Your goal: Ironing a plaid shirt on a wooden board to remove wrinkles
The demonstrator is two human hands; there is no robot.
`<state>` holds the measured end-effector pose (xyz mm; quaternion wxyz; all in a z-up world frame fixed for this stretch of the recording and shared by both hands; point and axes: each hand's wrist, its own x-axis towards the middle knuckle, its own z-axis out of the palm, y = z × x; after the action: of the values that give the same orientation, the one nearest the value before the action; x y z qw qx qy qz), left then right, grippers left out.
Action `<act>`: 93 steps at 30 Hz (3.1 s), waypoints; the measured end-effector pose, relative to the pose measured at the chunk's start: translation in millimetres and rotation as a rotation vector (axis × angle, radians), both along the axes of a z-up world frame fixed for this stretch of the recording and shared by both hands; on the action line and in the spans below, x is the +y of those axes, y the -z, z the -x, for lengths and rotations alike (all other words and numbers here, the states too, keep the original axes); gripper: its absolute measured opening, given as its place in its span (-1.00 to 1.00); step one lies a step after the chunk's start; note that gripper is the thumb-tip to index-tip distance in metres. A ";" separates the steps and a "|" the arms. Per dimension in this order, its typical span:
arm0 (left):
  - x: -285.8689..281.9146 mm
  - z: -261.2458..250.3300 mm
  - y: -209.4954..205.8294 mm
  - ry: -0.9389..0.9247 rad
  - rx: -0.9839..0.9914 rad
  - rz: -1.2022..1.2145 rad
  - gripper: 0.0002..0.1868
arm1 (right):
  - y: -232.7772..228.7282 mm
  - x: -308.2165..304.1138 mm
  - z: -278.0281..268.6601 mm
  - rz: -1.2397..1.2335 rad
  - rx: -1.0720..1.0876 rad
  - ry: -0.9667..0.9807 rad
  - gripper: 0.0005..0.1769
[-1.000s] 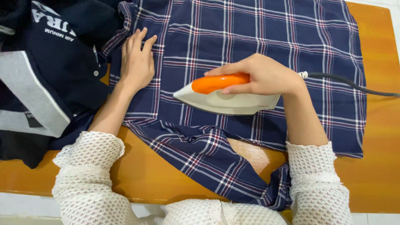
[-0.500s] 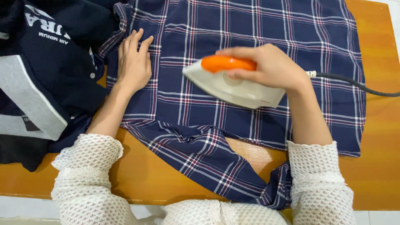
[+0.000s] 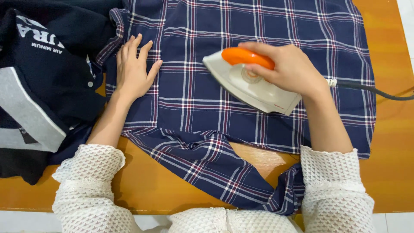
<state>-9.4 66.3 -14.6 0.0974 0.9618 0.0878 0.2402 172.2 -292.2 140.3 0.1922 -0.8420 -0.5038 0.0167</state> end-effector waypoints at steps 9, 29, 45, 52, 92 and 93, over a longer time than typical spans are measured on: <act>3.4 -1.1 6.0 0.006 0.005 -0.010 -0.36 | -10.3 -36.3 8.7 0.156 0.226 -0.196 -0.39; 0.1 0.1 -0.5 0.007 -0.003 -0.017 -0.35 | -19.0 -88.7 -5.9 0.137 0.282 0.045 -0.38; 0.5 0.6 -0.4 0.011 0.009 -0.005 -0.37 | -4.8 -167.6 -35.3 0.058 0.281 -0.025 -0.40; 1.9 0.6 0.8 0.018 -0.001 -0.017 -0.37 | -6.2 -167.7 -39.8 0.065 0.138 0.661 -0.44; 1.0 0.8 -1.0 0.006 0.026 0.001 -0.37 | 17.0 -223.9 -48.1 -0.016 0.007 0.850 -0.51; 1.2 0.9 -0.6 0.008 0.023 -0.001 -0.37 | 18.0 -227.5 -50.2 0.002 -0.066 0.797 -0.54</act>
<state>-10.4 67.5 -14.0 0.0968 0.9650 0.0851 0.2286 222.4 -519.7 122.3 0.1667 -0.9717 -0.1437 -0.0857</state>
